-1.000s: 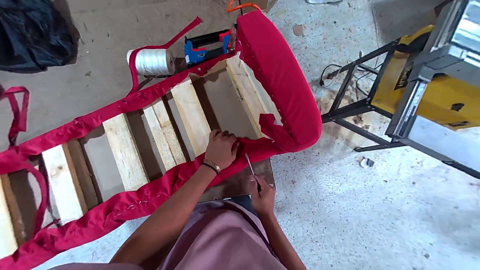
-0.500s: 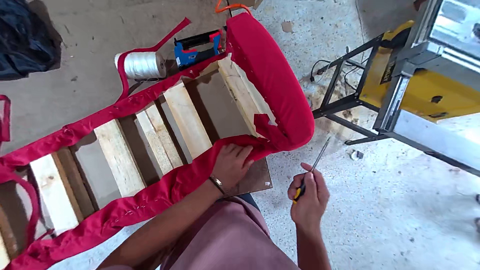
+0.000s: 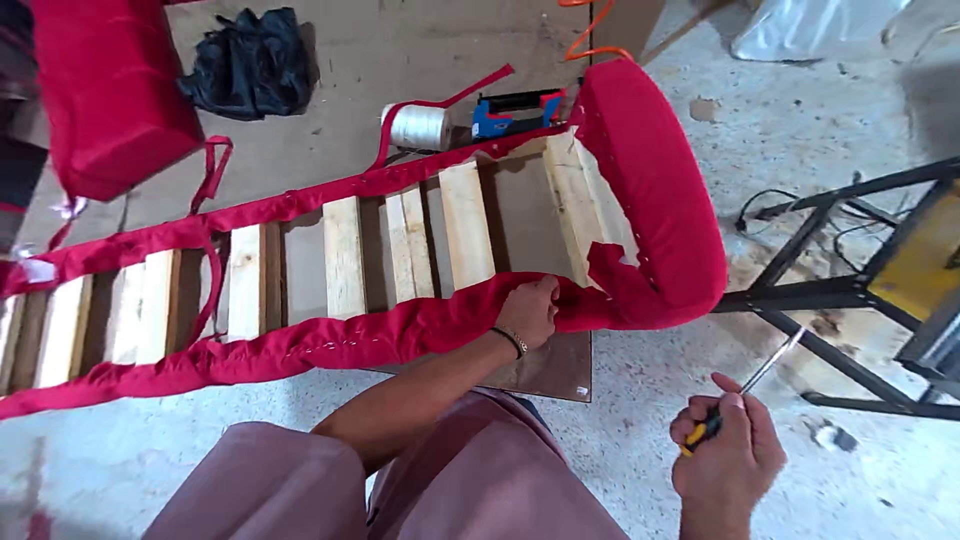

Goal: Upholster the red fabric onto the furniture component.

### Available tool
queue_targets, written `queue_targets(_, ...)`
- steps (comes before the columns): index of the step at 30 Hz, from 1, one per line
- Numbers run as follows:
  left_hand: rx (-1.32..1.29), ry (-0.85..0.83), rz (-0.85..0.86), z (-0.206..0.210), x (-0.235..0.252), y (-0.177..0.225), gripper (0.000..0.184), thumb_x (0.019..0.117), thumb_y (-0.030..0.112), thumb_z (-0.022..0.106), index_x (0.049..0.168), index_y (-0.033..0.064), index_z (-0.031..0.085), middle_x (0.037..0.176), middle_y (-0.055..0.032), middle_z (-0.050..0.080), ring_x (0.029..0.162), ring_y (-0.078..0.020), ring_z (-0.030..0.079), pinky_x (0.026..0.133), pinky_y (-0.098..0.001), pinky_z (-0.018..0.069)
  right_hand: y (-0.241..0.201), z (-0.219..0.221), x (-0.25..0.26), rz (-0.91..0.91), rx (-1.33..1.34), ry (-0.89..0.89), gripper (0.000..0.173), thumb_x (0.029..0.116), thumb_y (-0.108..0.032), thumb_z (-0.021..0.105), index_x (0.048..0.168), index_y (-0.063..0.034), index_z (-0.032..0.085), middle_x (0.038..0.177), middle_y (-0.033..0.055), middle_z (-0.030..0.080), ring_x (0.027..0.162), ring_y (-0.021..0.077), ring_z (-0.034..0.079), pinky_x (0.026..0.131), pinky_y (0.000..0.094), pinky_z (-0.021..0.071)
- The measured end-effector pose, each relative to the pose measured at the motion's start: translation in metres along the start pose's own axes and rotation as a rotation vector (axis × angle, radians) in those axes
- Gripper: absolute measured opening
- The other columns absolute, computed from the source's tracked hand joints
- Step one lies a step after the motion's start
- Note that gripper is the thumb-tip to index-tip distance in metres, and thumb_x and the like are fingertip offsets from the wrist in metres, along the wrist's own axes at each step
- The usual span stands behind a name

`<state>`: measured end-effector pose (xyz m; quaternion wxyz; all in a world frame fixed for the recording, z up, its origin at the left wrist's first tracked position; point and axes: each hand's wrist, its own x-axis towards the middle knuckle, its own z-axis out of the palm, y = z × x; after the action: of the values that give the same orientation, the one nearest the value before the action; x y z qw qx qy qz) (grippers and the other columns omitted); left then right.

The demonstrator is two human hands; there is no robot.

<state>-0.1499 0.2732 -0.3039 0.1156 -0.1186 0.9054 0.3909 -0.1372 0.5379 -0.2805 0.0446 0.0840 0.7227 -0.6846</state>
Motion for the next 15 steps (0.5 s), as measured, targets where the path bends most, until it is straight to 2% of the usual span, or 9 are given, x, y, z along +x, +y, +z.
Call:
queue_targets(2,0.122,0.016,0.079,0.011,-0.009,0.008,0.021,0.0919,-0.001,0.066,0.113,0.0009,0.066,0.107,-0.0185,0.07,0.104,-0.0335,0.069,0.094,-0.05,0.0559,0.005,-0.01,-0.003,0.005,0.005,-0.009,0.035,0.1092,-0.017,0.032,0.131,-0.0003,0.053,0.067,-0.0064,0.057,0.044,0.0043,0.051,0.038,0.0198,0.0461)
queue_targets(4,0.178,0.032,0.144,0.018,-0.016,0.008,0.022,0.0932,-0.003,0.064,0.115,0.0002,0.066,0.11,-0.0195,0.069,0.108,-0.0343,0.068,0.099,-0.0494,0.0533,0.01,-0.014,-0.003,0.015,0.01,-0.018,0.034,0.1096,-0.016,0.032,0.13,0.0002,0.054,0.067,-0.0058,0.057,0.043,0.0048,0.051,0.038,0.0201,0.0461)
queue_targets(6,0.061,0.064,0.034,0.015,-0.013,0.008,0.016,0.0982,0.004,0.062,0.113,0.0,0.065,0.108,-0.019,0.07,0.103,-0.0333,0.07,0.093,-0.0502,0.0574,0.013,-0.014,-0.003,0.023,0.021,-0.021,0.034,0.1091,-0.016,0.032,0.129,0.0004,0.054,0.066,-0.0053,0.056,0.042,0.0054,0.05,0.037,0.02,0.045)
queue_targets(8,-0.04,0.099,-0.105,0.012,-0.009,0.012,0.017,0.098,0.006,0.063,0.114,0.0003,0.065,0.108,-0.0198,0.069,0.102,-0.0344,0.069,0.09,-0.0525,0.0576,0.012,-0.013,-0.005,0.031,0.021,-0.036,0.034,0.1087,-0.016,0.033,0.129,0.0002,0.054,0.065,-0.0049,0.056,0.042,0.0053,0.051,0.037,0.0197,0.0451)
queue_targets(12,-0.071,0.126,-0.213,0.013,-0.004,0.015,0.021,0.0961,0.007,0.066,0.116,0.0016,0.062,0.106,-0.0186,0.069,0.101,-0.0342,0.069,0.088,-0.0534,0.0572,0.008,-0.015,-0.011,0.041,0.02,-0.061,0.034,0.1088,-0.016,0.034,0.13,0.0007,0.055,0.065,-0.0034,0.057,0.042,0.0057,0.05,0.037,0.0199,0.0441)
queue_targets(13,-0.039,0.125,-0.196,0.016,-0.007,0.016,0.021,0.0954,0.006,0.066,0.115,0.001,0.063,0.106,-0.0184,0.069,0.101,-0.0338,0.069,0.089,-0.0525,0.0571,0.007,-0.016,-0.013,0.045,0.022,-0.056,0.034,0.109,-0.016,0.034,0.13,0.0005,0.056,0.065,-0.0033,0.056,0.042,0.0057,0.05,0.037,0.0197,0.0441)
queue_targets(15,0.119,0.114,0.003,0.032,-0.017,0.014,0.015,0.0924,-0.001,0.065,0.108,-0.0014,0.065,0.106,-0.0192,0.068,0.103,-0.0336,0.068,0.094,-0.0493,0.0557,0.007,-0.02,-0.017,0.045,0.039,-0.042,0.035,0.109,-0.016,0.033,0.13,0.0001,0.056,0.065,-0.0033,0.056,0.042,0.0059,0.05,0.037,0.0197,0.0444)
